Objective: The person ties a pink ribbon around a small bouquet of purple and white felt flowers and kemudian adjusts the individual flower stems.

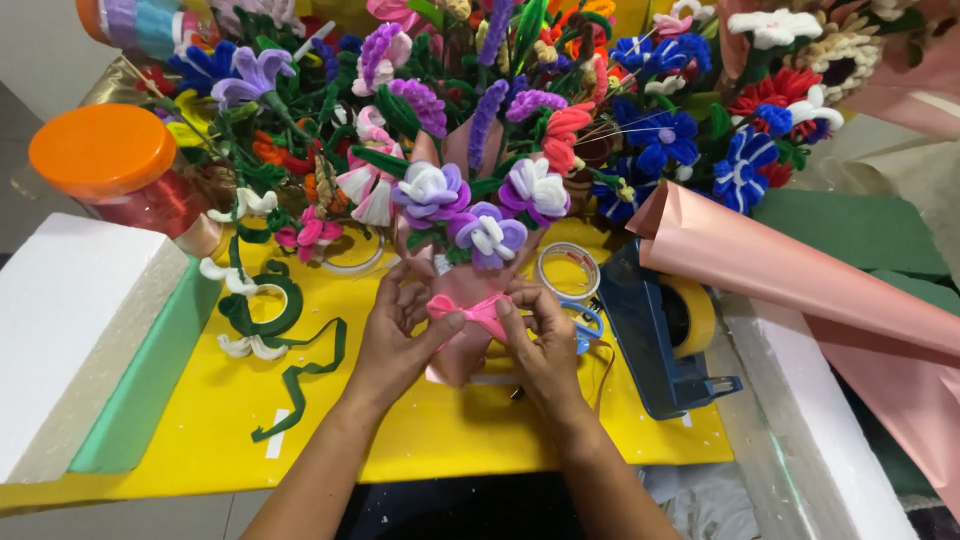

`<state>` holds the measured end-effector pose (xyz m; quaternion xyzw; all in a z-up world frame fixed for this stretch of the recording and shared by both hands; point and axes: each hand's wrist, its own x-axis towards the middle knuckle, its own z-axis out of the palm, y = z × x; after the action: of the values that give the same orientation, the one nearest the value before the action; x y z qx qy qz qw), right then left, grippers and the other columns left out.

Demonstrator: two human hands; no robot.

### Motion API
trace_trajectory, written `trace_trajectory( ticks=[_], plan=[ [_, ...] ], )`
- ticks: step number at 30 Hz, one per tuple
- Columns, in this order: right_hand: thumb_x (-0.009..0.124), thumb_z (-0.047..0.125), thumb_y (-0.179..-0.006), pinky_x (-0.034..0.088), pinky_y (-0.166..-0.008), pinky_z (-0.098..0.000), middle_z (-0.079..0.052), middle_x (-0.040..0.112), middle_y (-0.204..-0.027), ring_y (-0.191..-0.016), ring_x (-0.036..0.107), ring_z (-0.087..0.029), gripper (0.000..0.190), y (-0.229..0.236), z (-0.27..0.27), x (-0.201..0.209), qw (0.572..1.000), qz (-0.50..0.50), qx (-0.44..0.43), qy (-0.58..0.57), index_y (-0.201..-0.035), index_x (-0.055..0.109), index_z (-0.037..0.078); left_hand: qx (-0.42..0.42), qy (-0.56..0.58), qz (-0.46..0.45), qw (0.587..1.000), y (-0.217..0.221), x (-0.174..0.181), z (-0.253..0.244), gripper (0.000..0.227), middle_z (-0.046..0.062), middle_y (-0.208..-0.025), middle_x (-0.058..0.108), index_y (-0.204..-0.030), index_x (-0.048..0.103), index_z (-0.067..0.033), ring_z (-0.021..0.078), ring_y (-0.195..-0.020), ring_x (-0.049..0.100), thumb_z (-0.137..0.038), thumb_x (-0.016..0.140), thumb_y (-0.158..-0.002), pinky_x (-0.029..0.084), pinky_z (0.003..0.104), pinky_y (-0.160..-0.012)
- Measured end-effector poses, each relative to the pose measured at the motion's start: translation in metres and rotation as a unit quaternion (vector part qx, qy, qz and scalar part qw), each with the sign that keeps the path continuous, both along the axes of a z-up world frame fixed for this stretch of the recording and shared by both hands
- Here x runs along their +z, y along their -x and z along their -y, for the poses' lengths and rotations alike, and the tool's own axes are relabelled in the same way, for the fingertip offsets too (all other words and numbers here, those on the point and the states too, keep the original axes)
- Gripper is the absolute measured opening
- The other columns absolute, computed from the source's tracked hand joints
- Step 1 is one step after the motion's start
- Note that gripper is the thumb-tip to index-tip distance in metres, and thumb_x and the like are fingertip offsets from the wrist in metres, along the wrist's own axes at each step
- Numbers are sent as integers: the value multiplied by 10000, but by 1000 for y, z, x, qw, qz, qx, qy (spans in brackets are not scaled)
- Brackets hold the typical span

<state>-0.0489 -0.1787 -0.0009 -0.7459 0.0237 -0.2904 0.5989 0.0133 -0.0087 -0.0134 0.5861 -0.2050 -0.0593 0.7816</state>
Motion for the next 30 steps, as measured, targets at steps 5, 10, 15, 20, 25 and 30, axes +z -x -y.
trace_trajectory(
  ticks=[5,10,15,20,25,30],
  plan=[
    [692,145,-987,591,-687,-289,-147,735,-1010,-898,682,-146,165,4,5,-6,999,21,16,-36,-939,654,-9,-16,15,-4,1000,1,-6,3,690,115,-1157,730,-1329,553,-4,202,-1104,702,-114,914,-751,590,344,-931],
    [664,176,-983,520,-651,-235,-44,659,-850,-725,628,-109,141,31,-3,34,999,35,26,-1,-915,651,53,-44,36,-45,997,30,30,-1,461,37,-1130,633,-1110,535,-122,123,-1084,611,-37,858,-791,567,262,-840],
    [707,172,-936,583,-771,-250,-136,757,-985,-898,722,-168,140,47,-5,68,999,35,-5,6,-923,684,35,-120,71,-74,987,47,65,-4,882,-8,-987,636,-1629,205,-183,7,-750,517,-53,699,-910,475,182,-716],
    [659,125,-966,627,-825,-265,-158,759,-1044,-960,750,-195,126,47,0,91,998,57,40,-6,-1011,670,7,-62,80,-161,982,48,89,7,596,81,-1127,752,-1369,571,-99,155,-962,712,-32,773,-813,571,286,-847],
    [532,359,-987,566,-979,-360,-146,602,-1384,-1246,649,-269,350,56,0,122,991,59,-1,120,-1230,571,110,-53,66,-152,985,47,109,8,719,67,-1260,734,-1489,507,-131,165,-1094,698,-65,744,-814,553,297,-929],
    [812,119,-854,474,-1051,-524,-210,561,-1346,-1262,562,-390,153,56,-9,136,899,174,-62,398,-1002,772,110,-81,87,-128,985,48,103,11,568,129,-1225,744,-1394,550,-72,198,-1111,703,-21,721,-855,558,317,-979]
  ],
)
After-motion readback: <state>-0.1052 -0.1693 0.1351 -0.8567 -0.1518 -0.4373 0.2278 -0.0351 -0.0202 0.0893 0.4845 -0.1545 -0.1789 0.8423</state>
